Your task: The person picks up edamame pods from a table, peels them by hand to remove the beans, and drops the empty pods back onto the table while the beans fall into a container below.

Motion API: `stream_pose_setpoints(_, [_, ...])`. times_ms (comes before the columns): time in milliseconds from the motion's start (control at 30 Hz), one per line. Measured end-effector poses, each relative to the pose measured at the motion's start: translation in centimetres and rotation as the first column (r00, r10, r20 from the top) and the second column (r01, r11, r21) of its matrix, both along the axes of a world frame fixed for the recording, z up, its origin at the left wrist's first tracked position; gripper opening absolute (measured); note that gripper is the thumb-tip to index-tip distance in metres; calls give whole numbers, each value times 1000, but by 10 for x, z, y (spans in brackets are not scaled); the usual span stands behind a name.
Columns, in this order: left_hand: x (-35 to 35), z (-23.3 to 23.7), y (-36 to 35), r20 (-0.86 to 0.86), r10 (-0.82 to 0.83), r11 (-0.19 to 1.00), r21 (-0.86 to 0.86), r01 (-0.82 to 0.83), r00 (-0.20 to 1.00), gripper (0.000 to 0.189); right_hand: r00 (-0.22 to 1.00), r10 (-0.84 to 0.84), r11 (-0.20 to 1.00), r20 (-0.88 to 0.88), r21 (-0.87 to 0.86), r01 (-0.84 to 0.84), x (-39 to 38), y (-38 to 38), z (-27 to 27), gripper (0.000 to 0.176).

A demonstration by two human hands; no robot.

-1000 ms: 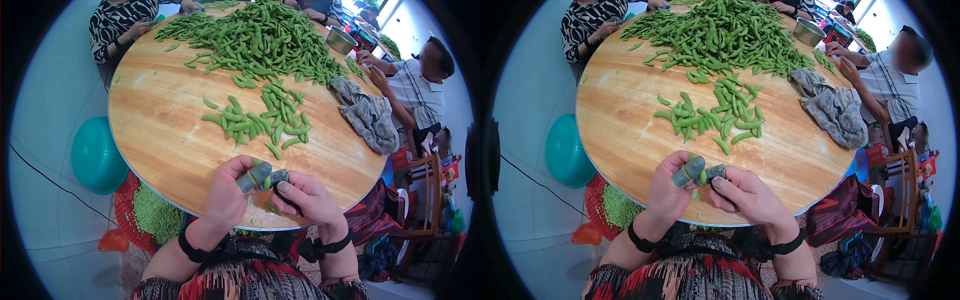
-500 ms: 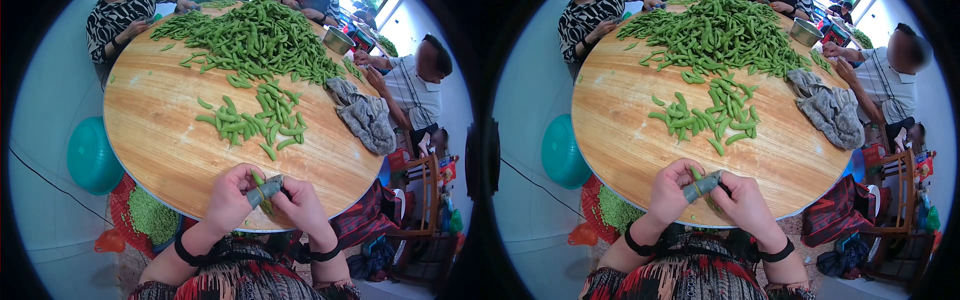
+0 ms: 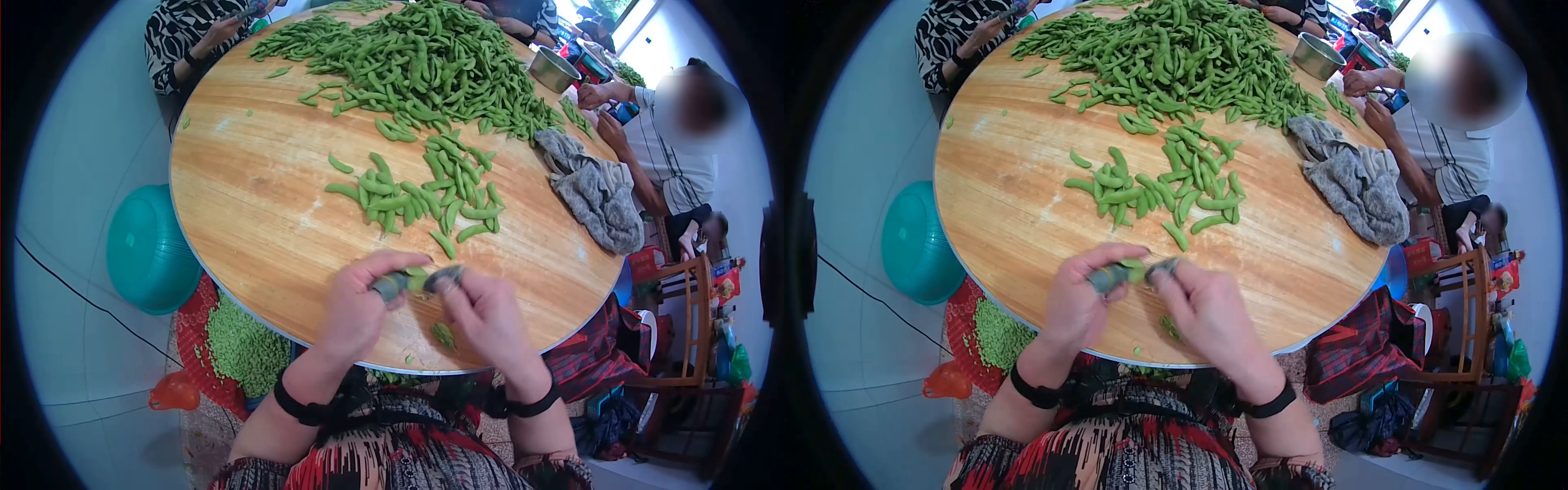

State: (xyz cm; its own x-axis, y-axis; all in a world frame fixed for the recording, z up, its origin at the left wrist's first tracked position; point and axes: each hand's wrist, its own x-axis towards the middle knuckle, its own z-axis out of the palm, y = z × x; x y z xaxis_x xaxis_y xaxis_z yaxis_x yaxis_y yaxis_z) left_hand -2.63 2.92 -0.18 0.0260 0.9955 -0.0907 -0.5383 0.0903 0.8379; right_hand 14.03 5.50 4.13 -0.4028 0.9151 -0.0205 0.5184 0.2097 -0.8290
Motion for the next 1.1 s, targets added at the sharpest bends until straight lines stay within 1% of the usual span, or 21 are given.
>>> stream_pose_setpoints(67, [-13, 1, 0, -108, 96, 994, 66, -89, 990, 33, 998, -35, 995, 46, 98, 30, 1, 20, 6, 21])
stream_pose_setpoints(100, [-21, 2, 1, -391, 227, 971, 162, -176, 892, 38, 973, -66, 965, 223, 263, 5, 2, 32, 5, 21])
stream_pose_setpoints(133, [-28, 3, 2, -622, 356, 933, 280, -226, 697, 43, 915, -126, 909, 383, 414, -48, 3, 39, 3, 22])
stream_pose_setpoints(200, [-33, 7, -1, -715, 332, 943, 265, -201, 616, 49, 874, -91, 906, 477, 404, -126, 0, 45, -3, 21])
stream_pose_setpoints(267, [-31, 12, -11, -843, 88, 949, 233, 212, 530, 52, 819, -51, 900, 572, 381, -210, -1, 47, -9, 20])
stream_pose_setpoints(300, [-30, 15, -16, -842, 89, 950, 233, 209, 533, 52, 801, -52, 896, 596, 381, -226, -2, 47, -13, 20])
stream_pose_setpoints(367, [-25, 21, -22, -697, -340, 858, 45, 511, 632, 45, 783, -52, 888, 620, 387, -248, -2, 46, -13, 19])
stream_pose_setpoints(400, [-21, 21, -22, -697, -337, 859, 47, 509, 633, 45, 865, 0, 900, 501, 378, -219, 2, 45, -11, 17])
stream_pose_setpoints(433, [-17, 19, -21, -594, -260, 940, 25, 341, 761, 41, 928, 49, 912, 370, 361, -193, 5, 42, -9, 15])
stream_pose_setpoints(467, [-14, 16, -21, -484, -154, 986, -24, 163, 861, 38, 926, 53, 912, 373, 359, -196, 8, 38, -4, 15])
stream_pose_setpoints(500, [-13, 11, -18, -372, -120, 991, 4, 131, 920, 40, 996, 86, 986, 8, -142, -84, 10, 33, 2, 12])
stream_pose_setpoints(533, [-11, 12, -17, -370, -119, 992, 1, 128, 921, 40, 944, -84, 775, -319, -616, -139, 12, 27, 7, 11])
stream_pose_setpoints(567, [-7, 14, -17, -22, -184, 981, -62, 182, 983, 37, 945, -83, 774, -317, -618, -140, 12, 20, 10, 11])
stream_pose_setpoints(600, [-4, 15, -16, 329, -207, 963, -100, 252, 921, 35, 886, -175, 650, -429, -726, -223, 10, 12, 11, 11])
stream_pose_setpoints(633, [-1, 14, -15, 328, -207, 963, -99, 251, 922, 35, 811, -284, 512, -511, -796, -322, 9, 6, 12, 12])
stream_pose_setpoints(667, [3, 11, -15, 340, -187, 974, -58, 219, 922, 30, 811, -284, 512, -512, -796, -323, 8, 1, 13, 12])
stream_pose_setpoints(733, [5, 8, -14, 351, -171, 982, -20, 190, 921, 25, 879, -46, 727, -475, -619, -297, 8, -7, 16, 17])
stream_pose_setpoints(767, [5, 7, -14, 326, -99, 993, -25, 113, 940, 20, 889, 1, 768, -457, -569, -294, 8, -11, 18, 22])
stream_pose_setpoints(833, [6, 7, -13, 300, -25, 999, -30, 36, 954, 15, 887, -8, 770, -462, -569, -289, 9, -15, 19, 22])
stream_pose_setpoints(1000, [16, 3, -12, -49, 123, 989, 86, -119, 991, 10, 888, -31, 774, -458, -574, -269, 8, -16, 11, 21])
stream_pose_setpoints(1100, [15, 13, -17, 134, -1, 1000, -9, 2, 991, 8, 933, -39, 837, -357, -522, -164, 7, -19, 9, 20])
